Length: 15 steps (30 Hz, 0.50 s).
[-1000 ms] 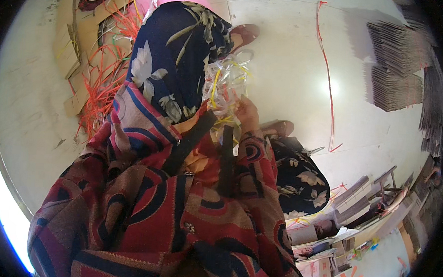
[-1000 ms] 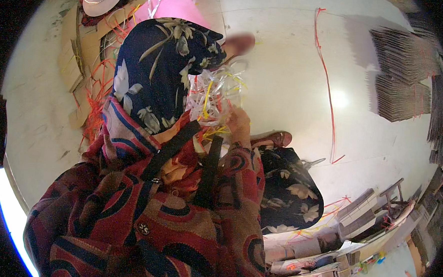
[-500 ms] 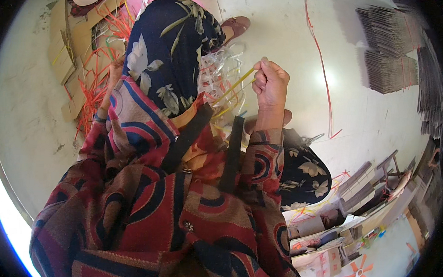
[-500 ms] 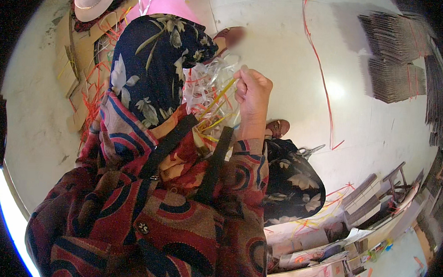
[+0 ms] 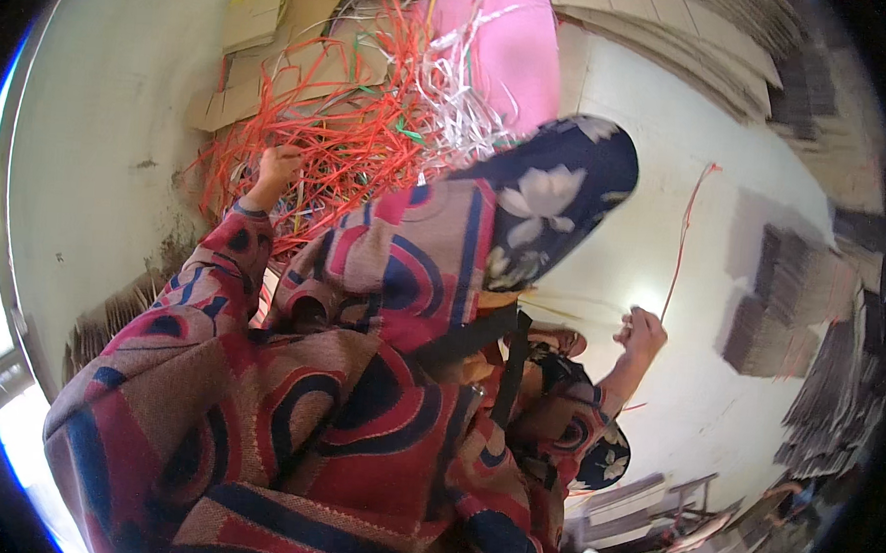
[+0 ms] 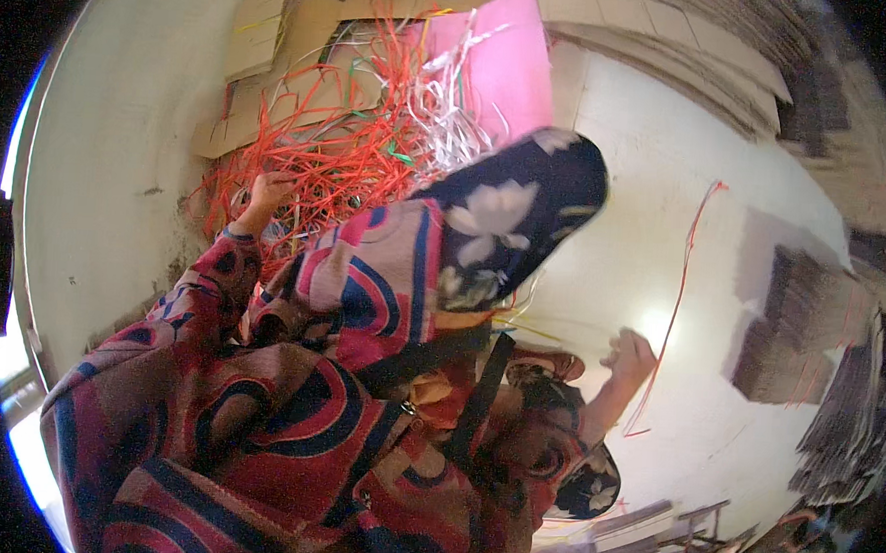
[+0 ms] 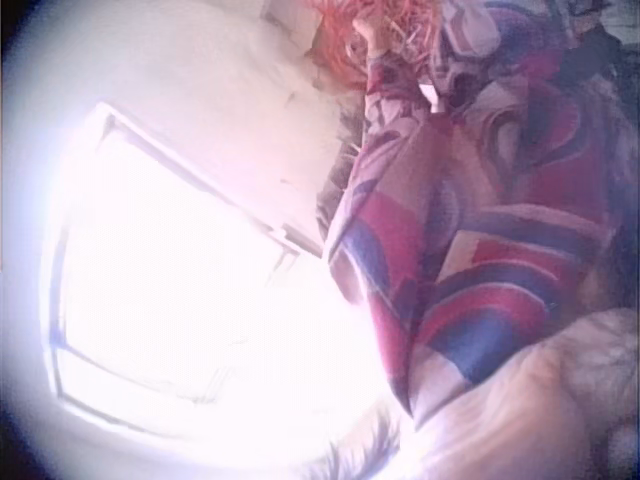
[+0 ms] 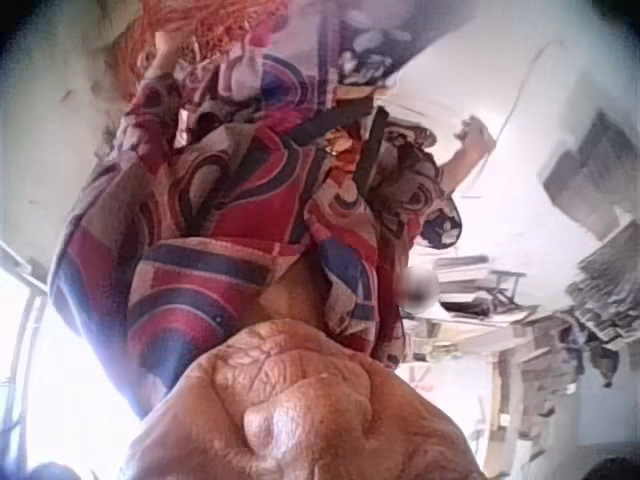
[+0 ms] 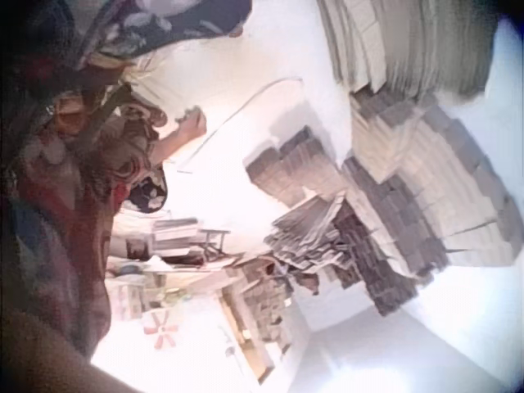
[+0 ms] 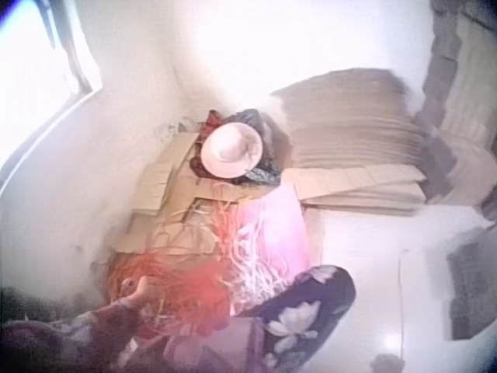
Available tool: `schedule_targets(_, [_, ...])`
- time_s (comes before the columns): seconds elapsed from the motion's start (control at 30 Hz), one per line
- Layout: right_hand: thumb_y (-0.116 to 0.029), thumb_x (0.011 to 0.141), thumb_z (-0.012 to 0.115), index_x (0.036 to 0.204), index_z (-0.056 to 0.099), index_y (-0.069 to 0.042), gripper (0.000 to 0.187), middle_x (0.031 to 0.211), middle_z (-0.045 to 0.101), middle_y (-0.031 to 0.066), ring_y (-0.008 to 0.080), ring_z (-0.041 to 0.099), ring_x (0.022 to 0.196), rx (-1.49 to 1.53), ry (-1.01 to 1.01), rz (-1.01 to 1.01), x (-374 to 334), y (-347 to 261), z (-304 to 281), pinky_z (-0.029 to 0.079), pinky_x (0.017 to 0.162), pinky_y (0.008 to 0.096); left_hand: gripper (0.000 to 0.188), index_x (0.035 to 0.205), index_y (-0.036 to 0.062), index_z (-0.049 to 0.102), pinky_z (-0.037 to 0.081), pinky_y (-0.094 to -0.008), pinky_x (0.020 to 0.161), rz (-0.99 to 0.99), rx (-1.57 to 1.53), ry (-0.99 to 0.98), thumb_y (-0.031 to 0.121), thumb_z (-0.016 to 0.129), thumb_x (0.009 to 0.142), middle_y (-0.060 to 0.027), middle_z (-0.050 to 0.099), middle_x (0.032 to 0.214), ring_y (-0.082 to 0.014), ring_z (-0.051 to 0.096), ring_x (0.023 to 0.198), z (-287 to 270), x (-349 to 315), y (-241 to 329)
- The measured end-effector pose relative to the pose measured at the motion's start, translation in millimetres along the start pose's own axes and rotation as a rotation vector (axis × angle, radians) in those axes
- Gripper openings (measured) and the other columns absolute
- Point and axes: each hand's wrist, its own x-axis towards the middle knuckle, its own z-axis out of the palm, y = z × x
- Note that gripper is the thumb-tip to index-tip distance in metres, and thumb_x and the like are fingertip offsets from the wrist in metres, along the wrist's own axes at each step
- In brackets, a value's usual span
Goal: The person gathers a stack of thin paper sheets, aligns them, and ties them with a red ribbon. They then cut the ribbon with scissors and place the bundle aside.
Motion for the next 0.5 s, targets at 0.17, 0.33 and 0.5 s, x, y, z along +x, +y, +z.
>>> schedule_targets(0.17, [-0.011, 0.082, 0.064, 0.085, 0.062, -0.002, 0.009, 0.066, 0.056, 0.0053, 0.0108, 0.046, 0.046, 0.303, 0.207, 0.034, -15, 7, -25, 0.043, 0.041, 0.0267, 0.030, 0.105, -0.0055, 0.060, 0.046, -0.0407, 0.065, 0.354, 0.598, 0.255, 0.013, 0.058, 0.082, -0.0145, 0.065, 0.091, -0.0264, 0.061, 0.076, -43, -8, -55])
schedule_targets(0.33, [-0.009, 0.083, 0.061, 0.086, 0.062, -0.003, 0.007, 0.066, 0.057, 0.0040, 0.0117, 0.049, 0.047, 0.304, 0.119, 0.022, -24, -15, -7, 0.044, 0.042, 0.0267, 0.043, 0.123, -0.0007, 0.053, 0.044, -0.0424, 0.089, 0.455, 0.300, -0.163, 0.019, 0.057, 0.085, -0.0195, 0.056, 0.120, -0.0341, 0.054, 0.111, 32, -12, 18])
schedule_targets(0.5, [-0.008, 0.085, 0.059, 0.087, 0.061, -0.001, 0.007, 0.067, 0.057, 0.0038, 0.0107, 0.050, 0.047, 0.289, -0.039, -0.041, -41, -48, 35, 0.044, 0.043, 0.0257, 0.048, 0.125, 0.0007, 0.051, 0.037, -0.0424, 0.098, 0.455, 0.044, -0.223, 0.019, 0.062, 0.082, -0.0190, 0.053, 0.123, -0.0351, 0.045, 0.120, 92, -3, -8])
